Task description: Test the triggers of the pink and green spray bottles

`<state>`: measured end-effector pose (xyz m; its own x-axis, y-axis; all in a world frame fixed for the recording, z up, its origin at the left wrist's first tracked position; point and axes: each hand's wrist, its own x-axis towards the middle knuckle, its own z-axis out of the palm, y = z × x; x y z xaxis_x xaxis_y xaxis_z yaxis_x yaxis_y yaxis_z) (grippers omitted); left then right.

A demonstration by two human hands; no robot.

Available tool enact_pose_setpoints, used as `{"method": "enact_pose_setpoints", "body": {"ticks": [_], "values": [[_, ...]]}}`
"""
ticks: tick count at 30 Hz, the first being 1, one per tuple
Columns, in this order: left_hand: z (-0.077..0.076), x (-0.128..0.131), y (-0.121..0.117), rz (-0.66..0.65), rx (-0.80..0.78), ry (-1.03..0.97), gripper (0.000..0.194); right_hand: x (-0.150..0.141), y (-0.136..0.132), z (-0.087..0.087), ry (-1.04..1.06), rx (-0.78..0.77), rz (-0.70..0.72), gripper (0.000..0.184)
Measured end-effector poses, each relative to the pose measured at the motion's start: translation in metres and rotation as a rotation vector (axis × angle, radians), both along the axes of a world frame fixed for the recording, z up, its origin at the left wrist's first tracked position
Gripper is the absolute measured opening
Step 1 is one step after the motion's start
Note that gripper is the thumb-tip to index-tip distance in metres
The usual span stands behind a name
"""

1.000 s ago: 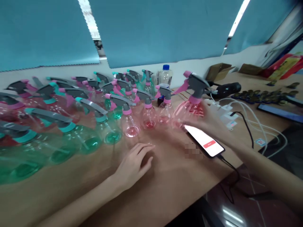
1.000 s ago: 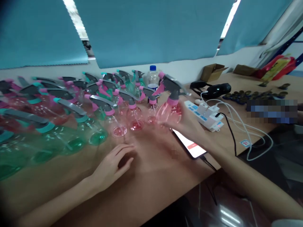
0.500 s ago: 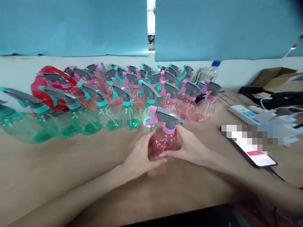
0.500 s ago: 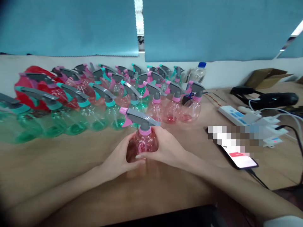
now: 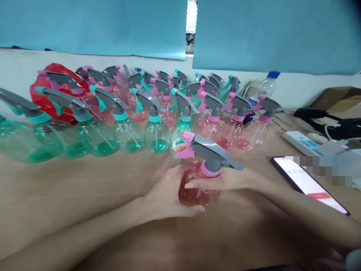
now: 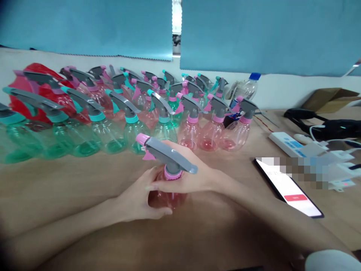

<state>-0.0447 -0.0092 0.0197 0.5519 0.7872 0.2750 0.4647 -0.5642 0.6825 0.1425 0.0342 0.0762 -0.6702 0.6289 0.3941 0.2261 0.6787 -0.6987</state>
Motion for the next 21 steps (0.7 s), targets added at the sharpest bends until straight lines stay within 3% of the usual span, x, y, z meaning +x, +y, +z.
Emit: {"method": "enact_pose_setpoints", "body": {"ticks": [2, 6, 12, 15, 21], "values": [[0.0, -0.001, 0.001, -0.016, 0.024, 0.028, 0.093, -0.002, -0.002, -0.002, 0.026, -0.008, 0.015, 0.042], [-0.004, -0.005, 0.004, -0.01, 0.067, 0.123, 0.091, 0.001, -0.004, -0.005, 0.058, -0.054, -0.035, 0.046], [-0.012, -0.011, 0.01, 0.029, 0.17, 0.36, 0.053, 0.015, 0.005, -0.014, 0.074, -0.188, -0.102, 0.018], [-0.014, -0.011, 0.01, 0.047, 0.219, 0.421, 0.045, 0.017, 0.006, -0.01, 0.087, -0.22, -0.144, 0.014], [-0.015, -0.009, 0.01, 0.049, 0.244, 0.449, 0.046, 0.015, 0.006, 0.001, 0.156, -0.184, -0.097, 0.005]]}}
